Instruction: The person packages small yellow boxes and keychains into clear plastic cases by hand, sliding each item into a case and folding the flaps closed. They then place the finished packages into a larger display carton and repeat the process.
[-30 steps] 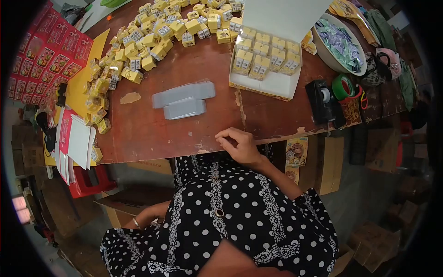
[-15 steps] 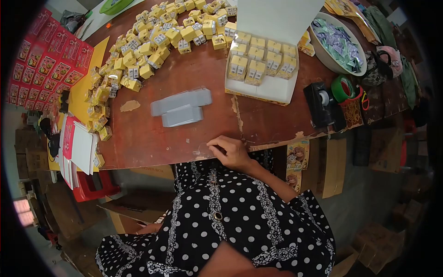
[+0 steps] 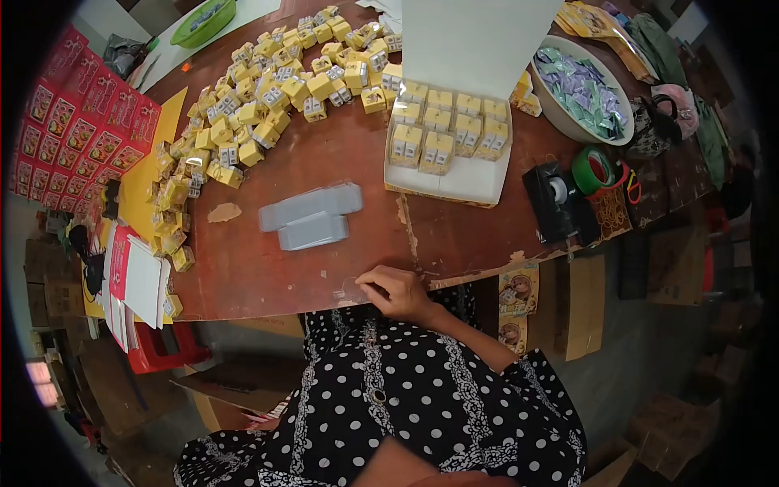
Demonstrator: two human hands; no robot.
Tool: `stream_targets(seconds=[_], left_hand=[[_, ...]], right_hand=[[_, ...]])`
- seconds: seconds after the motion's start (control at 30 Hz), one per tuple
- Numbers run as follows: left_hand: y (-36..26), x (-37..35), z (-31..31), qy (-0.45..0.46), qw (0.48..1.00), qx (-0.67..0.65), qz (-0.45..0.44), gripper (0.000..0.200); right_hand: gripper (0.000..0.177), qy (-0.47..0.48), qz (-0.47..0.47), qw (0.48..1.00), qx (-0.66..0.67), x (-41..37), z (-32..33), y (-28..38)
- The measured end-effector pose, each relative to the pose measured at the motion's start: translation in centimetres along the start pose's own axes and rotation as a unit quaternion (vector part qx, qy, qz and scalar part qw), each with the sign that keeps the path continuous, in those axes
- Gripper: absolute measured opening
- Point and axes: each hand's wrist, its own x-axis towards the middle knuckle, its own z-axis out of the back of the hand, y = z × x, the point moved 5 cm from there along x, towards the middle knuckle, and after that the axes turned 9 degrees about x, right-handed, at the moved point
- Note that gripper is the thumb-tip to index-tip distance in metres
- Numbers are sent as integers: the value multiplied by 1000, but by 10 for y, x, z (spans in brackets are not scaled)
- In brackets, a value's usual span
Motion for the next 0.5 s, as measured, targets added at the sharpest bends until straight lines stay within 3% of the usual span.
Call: stream_targets(seconds=[0.5], left_hand=[[-36,13,68,-73,994,47,-63,58]], right_hand=[[12,17,-35,999,-2,-3,-3,-4]])
